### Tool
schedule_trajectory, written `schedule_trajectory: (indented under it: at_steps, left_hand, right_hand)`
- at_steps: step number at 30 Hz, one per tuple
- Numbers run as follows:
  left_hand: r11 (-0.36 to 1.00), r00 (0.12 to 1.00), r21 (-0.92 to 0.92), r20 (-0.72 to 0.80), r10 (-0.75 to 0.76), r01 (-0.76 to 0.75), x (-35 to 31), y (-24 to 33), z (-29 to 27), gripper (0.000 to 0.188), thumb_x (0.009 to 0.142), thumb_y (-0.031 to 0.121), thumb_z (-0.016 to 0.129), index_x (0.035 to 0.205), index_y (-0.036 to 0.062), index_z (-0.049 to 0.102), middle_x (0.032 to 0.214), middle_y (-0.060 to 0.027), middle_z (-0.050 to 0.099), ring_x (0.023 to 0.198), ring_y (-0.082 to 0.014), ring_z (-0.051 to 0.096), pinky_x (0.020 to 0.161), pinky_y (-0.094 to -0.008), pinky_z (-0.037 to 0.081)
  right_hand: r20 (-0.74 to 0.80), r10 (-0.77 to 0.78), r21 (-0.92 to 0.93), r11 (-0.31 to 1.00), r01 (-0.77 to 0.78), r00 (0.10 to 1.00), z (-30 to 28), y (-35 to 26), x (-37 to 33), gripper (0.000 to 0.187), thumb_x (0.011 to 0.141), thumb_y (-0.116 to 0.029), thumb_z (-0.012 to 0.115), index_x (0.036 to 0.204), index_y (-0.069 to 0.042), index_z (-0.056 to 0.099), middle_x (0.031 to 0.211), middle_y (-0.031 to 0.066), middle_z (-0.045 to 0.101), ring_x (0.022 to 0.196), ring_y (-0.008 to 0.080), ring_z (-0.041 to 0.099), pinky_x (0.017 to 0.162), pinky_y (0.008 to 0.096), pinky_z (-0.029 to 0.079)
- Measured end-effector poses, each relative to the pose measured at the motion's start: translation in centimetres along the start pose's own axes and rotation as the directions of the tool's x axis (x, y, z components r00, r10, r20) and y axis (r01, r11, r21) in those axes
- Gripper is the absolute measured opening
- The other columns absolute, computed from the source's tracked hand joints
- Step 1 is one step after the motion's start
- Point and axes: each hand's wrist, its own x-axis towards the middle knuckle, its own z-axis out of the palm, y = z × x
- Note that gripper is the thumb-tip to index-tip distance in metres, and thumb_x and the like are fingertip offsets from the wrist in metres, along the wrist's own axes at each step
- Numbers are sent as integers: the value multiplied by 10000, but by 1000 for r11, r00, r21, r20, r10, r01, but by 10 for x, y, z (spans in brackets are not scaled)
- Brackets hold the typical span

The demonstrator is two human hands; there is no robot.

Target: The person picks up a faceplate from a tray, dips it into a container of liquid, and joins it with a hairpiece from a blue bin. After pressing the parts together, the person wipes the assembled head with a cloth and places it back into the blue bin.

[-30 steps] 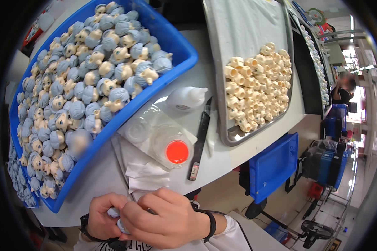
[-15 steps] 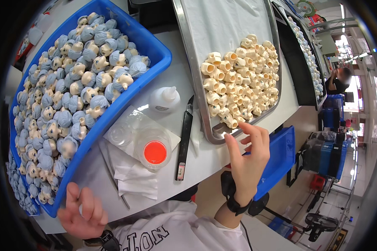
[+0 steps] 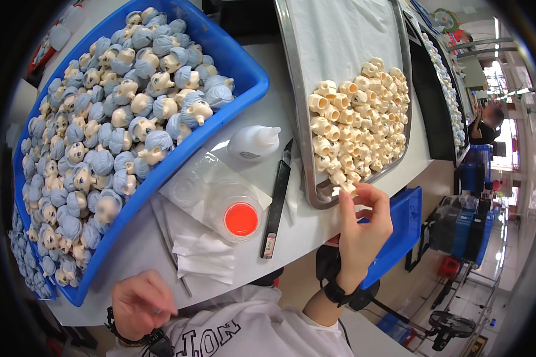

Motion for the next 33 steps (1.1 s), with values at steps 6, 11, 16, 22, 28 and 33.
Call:
schedule_trajectory:
  at_steps: [6,11,16,22,28,33]
  left_hand:
    - [970,968,-130,-122,-221,205,8,12,15,332,856,37,460,1150,-114,492,1172,-190,437,869,-226,571,719,-301,490]
    - [971,958,43,-176,-225,236,10,13,26,356,848,188,578,1026,-117,535,1007,-213,513,705,-229,584,574,-275,495]
    - [948,999,318,38,9,-20,15,4,6,299,824,215,644,944,-50,576,900,-150,579,681,-188,576,587,-262,443]
    - [959,991,258,-80,-103,120,9,8,11,427,806,394,658,731,-21,592,727,-113,602,648,-163,561,583,-253,421]
    - [994,995,67,-45,-87,90,8,9,8,341,851,261,618,889,-77,623,893,-183,605,791,-213,587,695,-281,448]
    - [962,983,223,-130,-131,158,12,14,15,523,836,464,589,853,-54,657,804,-156,617,741,-208,610,648,-270,462]
  right_hand:
    - [-62,25,308,951,-4,998,-2,-15,-19,165,763,17,661,902,17,572,866,78,619,715,86,557,649,212,452]
    - [7,-704,755,469,458,710,-2,-69,-50,166,747,-174,649,834,-34,631,734,62,621,637,181,568,579,289,463]
    - [276,-836,723,506,471,475,17,-112,-73,278,687,-41,671,965,-17,676,805,76,559,660,156,531,517,247,427]
    - [194,-787,829,450,331,585,20,-110,-83,235,699,-21,670,932,2,663,878,112,600,728,187,572,602,262,464]
    - [172,-778,739,508,443,605,16,-113,-82,155,723,-74,691,871,-31,671,849,94,644,739,184,585,628,270,468]
    - [161,-753,686,551,475,638,16,-112,-85,167,697,-136,718,842,-62,681,818,56,652,709,169,575,618,270,463]
